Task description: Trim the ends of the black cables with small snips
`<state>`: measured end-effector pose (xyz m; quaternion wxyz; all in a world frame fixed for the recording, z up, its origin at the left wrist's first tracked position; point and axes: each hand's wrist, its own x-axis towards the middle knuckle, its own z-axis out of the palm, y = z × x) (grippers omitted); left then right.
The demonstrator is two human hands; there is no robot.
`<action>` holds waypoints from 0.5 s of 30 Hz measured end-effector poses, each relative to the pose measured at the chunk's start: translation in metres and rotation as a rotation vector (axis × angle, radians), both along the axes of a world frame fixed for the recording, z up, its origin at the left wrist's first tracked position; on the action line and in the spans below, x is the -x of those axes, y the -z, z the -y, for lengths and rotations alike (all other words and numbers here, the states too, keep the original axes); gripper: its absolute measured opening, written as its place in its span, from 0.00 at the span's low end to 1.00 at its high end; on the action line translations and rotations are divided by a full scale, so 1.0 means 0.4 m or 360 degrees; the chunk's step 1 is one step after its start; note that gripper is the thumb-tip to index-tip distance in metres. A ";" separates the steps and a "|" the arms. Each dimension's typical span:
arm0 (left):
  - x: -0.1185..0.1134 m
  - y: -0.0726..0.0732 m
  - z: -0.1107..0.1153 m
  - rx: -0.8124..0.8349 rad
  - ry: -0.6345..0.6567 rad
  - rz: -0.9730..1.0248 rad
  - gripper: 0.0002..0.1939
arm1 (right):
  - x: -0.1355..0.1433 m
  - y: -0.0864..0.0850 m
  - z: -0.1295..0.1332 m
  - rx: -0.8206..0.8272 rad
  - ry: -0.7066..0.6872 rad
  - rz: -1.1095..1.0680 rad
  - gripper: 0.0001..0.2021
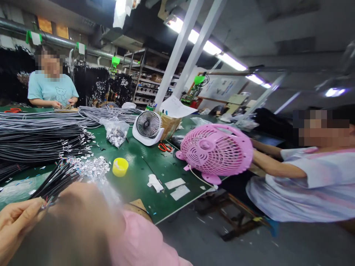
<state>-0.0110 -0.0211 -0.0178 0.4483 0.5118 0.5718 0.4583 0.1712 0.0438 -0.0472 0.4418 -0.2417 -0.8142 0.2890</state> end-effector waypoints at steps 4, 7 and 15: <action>0.004 0.014 -0.008 -0.0135 0.0036 -0.0200 0.35 | 0.001 -0.014 -0.002 -0.0212 -0.0190 0.0088 0.06; -0.008 0.003 -0.017 -0.0138 -0.0023 -0.0221 0.37 | 0.004 -0.034 -0.003 -0.0386 -0.0238 0.0111 0.09; -0.010 -0.017 -0.018 -0.0107 -0.0170 0.0183 0.34 | 0.100 -0.074 -0.038 0.0487 -0.0377 -0.0106 0.19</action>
